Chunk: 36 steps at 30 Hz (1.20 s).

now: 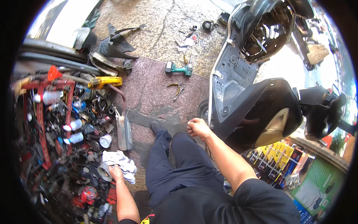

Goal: The person works on a motorcycle engine, wiping components with a cloth and using a cordless impact wrench to tighten bolts. They handle engine parts and fasteners, moving between the engine bay and the rear wheel area.

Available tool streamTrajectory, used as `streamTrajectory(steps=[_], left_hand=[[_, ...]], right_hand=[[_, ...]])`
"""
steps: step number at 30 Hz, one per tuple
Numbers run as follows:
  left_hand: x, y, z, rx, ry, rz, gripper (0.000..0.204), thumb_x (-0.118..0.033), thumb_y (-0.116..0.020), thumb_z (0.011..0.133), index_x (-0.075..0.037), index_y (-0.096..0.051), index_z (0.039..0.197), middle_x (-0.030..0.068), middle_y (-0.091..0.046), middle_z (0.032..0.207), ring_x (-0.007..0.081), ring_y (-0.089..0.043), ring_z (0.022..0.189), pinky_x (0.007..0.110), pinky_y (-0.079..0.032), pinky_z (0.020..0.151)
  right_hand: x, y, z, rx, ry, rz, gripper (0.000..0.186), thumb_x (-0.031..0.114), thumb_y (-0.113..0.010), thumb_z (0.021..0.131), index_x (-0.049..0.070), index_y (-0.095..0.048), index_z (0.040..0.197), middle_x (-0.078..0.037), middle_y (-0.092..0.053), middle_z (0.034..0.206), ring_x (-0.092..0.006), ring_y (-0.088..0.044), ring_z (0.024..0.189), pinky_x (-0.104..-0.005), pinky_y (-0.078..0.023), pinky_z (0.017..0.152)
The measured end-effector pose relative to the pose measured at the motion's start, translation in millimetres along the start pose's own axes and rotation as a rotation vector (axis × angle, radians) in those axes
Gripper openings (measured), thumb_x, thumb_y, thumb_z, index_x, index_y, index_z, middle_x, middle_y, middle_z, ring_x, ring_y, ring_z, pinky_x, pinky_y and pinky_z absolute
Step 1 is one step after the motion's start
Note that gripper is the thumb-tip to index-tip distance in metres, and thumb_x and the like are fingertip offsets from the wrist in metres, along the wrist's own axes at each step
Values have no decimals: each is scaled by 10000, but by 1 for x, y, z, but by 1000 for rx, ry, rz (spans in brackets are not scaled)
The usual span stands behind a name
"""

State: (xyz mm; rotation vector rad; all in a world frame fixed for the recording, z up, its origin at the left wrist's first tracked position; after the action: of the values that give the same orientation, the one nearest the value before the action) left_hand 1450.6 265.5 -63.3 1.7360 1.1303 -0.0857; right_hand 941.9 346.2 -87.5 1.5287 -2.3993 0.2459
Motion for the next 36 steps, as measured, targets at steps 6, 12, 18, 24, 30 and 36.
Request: streamTrajectory(steps=[6, 12, 18, 24, 30, 36], left_hand=[[-93, -9, 112, 125, -4, 646, 470, -116, -547, 809, 44, -544, 1251, 255, -625, 1199, 384, -601, 1109, 422, -444, 967], [-177, -66, 186, 232, 141, 794, 302, -191, -606, 771, 7, -692, 982, 214, -692, 1069, 342, -647, 1044, 403, -472, 946], [-371, -228, 210, 406, -428, 595, 253, -151, -596, 826, 33, -660, 988, 174, -675, 918, 286, -640, 896, 369, -479, 848], [-528, -396, 208, 687, -434, 380, 203, -78, -580, 880, 51, -636, 1027, 104, -666, 934, 182, -621, 845, 304, -496, 792], [-573, -592, 216, 1003, -452, 613, 169, -127, -592, 920, -15, -622, 1043, 20, -628, 856, 96, -594, 727, 234, -462, 618], [-560, -655, 185, 1236, -571, 727, 193, -91, -616, 901, 28, -641, 1050, 66, -675, 855, 107, -615, 761, 273, -516, 729]], right_hand=[[51, -1, 68, -101, -8, 288, 246, 228, -580, 961, 40, -555, 1118, -100, -634, 959, -197, -629, 758, -347, -540, 674], [133, -1, 164, -104, -54, 512, 198, 194, -581, 949, 42, -560, 1073, -115, -630, 920, -212, -629, 742, -363, -538, 640], [190, 12, 204, -111, -87, 659, 159, 178, -572, 957, 49, -555, 1049, -92, -623, 892, -201, -630, 737, -360, -537, 642], [224, 38, 240, -178, -134, 860, 180, 188, -561, 962, 47, -582, 1073, -70, -643, 904, -168, -630, 742, -338, -541, 632], [211, 61, 334, -308, -172, 1061, 205, 176, -572, 950, 62, -571, 1120, -97, -631, 992, -225, -638, 870, -392, -548, 725], [161, 42, 465, -484, -385, 1128, 419, 224, -649, 894, 41, -525, 1249, -133, -597, 1154, -284, -591, 1055, -435, -534, 814]])
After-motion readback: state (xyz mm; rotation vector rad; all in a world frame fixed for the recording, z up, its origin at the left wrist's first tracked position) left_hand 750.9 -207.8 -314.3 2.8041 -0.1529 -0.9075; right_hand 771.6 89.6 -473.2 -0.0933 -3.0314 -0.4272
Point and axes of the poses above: each hand's wrist, its own z-axis towards the middle knuckle, its own y-axis out of the back of the hand, x = y × z, the point moved 4 cm from there along z, towards the middle knuckle
